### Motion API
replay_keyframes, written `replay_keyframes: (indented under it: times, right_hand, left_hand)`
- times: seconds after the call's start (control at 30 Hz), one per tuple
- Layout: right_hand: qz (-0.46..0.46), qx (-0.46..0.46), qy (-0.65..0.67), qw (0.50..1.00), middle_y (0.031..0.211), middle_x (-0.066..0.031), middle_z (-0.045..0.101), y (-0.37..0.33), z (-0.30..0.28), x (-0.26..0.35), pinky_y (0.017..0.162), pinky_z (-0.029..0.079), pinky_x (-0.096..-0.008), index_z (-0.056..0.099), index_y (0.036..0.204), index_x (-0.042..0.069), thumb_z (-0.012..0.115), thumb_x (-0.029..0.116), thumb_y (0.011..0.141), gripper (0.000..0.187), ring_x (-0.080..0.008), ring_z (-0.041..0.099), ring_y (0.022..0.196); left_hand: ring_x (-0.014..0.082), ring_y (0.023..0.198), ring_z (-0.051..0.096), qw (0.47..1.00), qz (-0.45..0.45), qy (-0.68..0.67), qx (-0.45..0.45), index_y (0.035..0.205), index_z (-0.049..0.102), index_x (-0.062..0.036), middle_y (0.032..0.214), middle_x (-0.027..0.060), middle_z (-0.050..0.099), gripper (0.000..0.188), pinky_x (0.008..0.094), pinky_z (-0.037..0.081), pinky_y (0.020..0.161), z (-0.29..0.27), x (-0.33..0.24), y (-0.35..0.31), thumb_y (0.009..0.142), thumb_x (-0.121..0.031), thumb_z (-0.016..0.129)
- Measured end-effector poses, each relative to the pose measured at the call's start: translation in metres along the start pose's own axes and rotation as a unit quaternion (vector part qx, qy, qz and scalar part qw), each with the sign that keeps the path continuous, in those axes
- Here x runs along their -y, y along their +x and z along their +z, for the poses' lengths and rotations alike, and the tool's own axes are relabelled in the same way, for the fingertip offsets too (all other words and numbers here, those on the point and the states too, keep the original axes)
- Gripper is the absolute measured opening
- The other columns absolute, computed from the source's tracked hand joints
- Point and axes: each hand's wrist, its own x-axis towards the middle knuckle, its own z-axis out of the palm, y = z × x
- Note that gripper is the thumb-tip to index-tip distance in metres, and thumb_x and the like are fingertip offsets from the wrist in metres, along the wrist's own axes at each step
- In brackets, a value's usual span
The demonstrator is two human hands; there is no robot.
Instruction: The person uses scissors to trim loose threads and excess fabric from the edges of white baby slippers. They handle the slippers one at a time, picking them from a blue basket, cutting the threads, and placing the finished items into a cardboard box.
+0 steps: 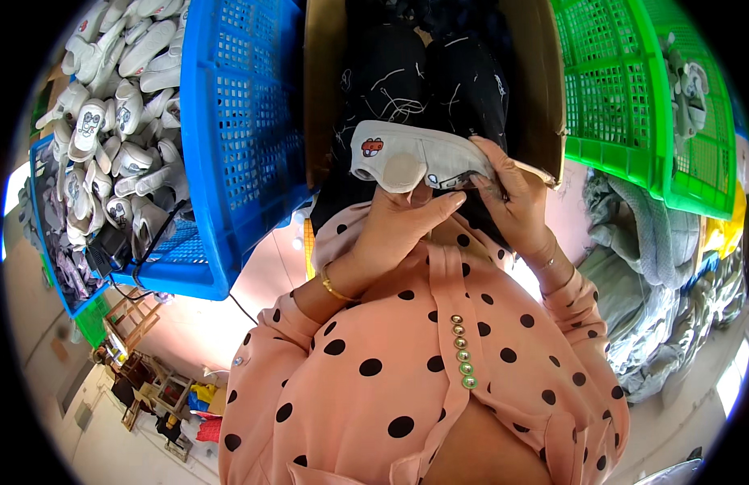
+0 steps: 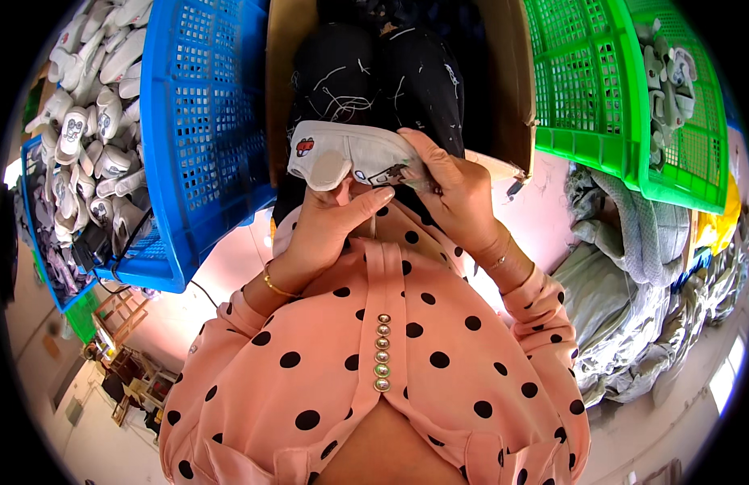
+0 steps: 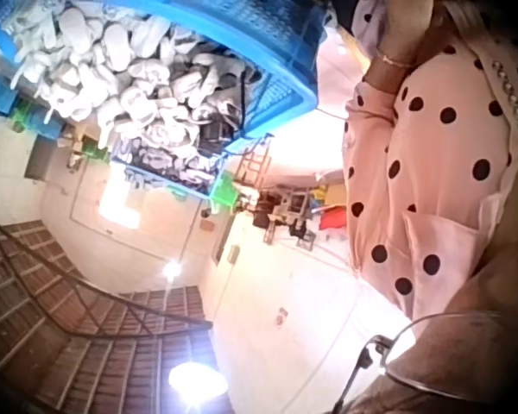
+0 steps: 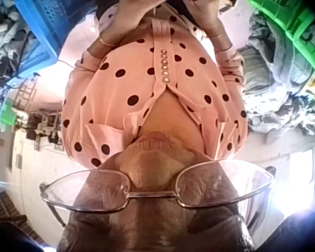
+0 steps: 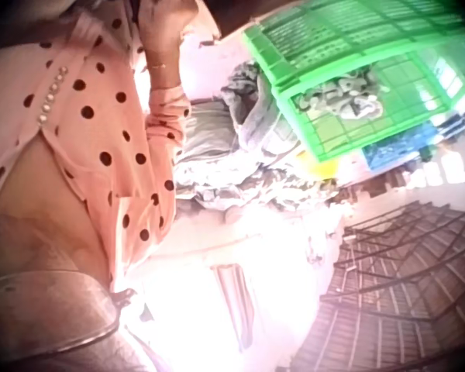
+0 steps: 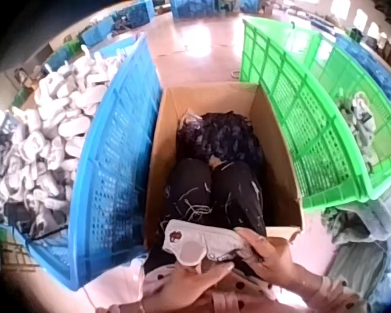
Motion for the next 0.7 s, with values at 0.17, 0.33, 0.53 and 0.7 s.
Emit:
replay_keyframes:
  times: [0.17,0.33,0.53,0.7]
  right_hand:
    - [0.117,0.039,0.095,0.988,0.115,-0.0124,0.068,0.006,-0.007,-0.005,0.085,0.053,-0.0238,0.058,0.129,0.001,0.066,0.001,0.088,0.042,-0.0155,0.069,0.096]
    - [0.172,0.067,0.286,0.940,0.123,-0.0083,0.064,-0.005,-0.008,-0.038,0.100,0.044,-0.0268,0.055,0.132,0.000,0.062,0.006,0.093,0.040,-0.0141,0.058,0.113]
    - [0.191,0.100,0.288,0.933,0.127,-0.0075,0.061,-0.019,0.001,-0.043,0.103,0.041,-0.0273,0.054,0.134,0.000,0.061,0.007,0.095,0.040,-0.0135,0.054,0.116]
    - [0.131,0.081,0.073,0.985,0.109,-0.0116,0.068,-0.021,-0.004,-0.034,0.085,0.052,-0.0276,0.056,0.132,0.006,0.066,0.017,0.091,0.043,-0.0183,0.067,0.096]
  left_hand:
    - [0.0105,0.105,0.058,0.996,-0.027,0.069,0.039,0.127,0.053,0.0013,0.115,0.0063,0.062,0.034,0.0230,0.045,0.088,-0.010,0.008,-0.001,0.095,-0.009,0.061]
    - [0.0241,0.105,0.063,0.888,0.216,0.404,0.035,0.116,0.063,-0.0016,0.110,0.0100,0.067,0.034,0.0303,0.049,0.086,-0.020,0.012,-0.025,0.084,-0.008,0.072]
    - [0.0215,0.083,0.059,0.692,0.392,0.596,-0.105,0.089,0.072,-0.0102,0.094,0.0020,0.067,0.023,0.0338,0.046,0.074,-0.027,0.000,-0.013,0.068,-0.010,0.082]
    - [0.0190,0.087,0.059,0.627,0.470,0.619,-0.054,0.088,0.073,-0.0102,0.092,0.0014,0.067,0.016,0.0333,0.046,0.076,-0.040,0.013,-0.004,0.073,-0.012,0.076]
